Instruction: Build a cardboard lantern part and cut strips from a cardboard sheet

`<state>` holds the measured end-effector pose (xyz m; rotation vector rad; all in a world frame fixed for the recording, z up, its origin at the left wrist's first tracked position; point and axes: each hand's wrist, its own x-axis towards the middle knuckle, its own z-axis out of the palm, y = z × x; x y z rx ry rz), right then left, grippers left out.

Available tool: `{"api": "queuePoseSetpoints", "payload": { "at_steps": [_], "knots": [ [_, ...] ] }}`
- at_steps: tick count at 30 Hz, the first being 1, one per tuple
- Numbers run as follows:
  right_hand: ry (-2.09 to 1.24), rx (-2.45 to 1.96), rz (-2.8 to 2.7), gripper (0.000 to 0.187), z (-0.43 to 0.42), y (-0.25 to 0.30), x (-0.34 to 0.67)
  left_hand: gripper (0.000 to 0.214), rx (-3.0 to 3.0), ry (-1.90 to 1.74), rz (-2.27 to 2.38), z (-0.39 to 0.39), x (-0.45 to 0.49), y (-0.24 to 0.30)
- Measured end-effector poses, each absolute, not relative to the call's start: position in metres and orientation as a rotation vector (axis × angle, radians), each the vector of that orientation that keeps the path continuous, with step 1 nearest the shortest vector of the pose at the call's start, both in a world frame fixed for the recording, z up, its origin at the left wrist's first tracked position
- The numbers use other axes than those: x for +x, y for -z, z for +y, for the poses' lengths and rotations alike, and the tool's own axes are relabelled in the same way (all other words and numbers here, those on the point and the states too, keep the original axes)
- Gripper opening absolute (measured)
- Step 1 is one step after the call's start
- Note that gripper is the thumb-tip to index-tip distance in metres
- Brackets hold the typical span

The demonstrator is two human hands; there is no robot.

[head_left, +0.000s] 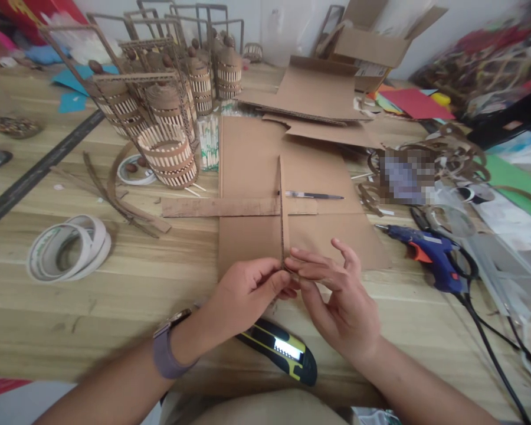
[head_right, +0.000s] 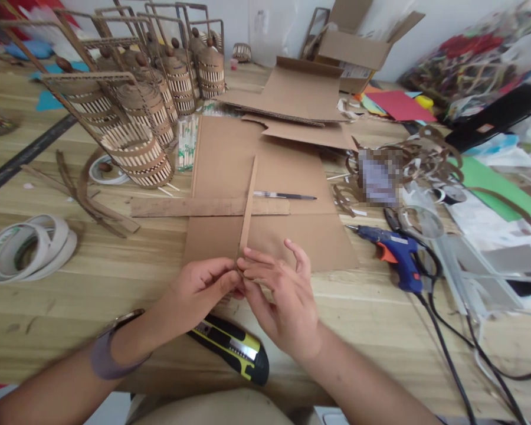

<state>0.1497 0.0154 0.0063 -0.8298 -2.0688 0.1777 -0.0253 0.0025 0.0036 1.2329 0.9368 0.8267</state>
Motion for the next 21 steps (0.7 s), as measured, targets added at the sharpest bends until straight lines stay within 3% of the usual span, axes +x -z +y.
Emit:
{"api": "queuePoseSetpoints", "payload": {
  "at_steps": [21],
  "knots": [
    [-0.175,-0.888,-2.078,0.02,0.014,-0.008,0.151,0.024,1.319,-0.819,0.98,0.0,-0.025,-0.014]
  ]
}}
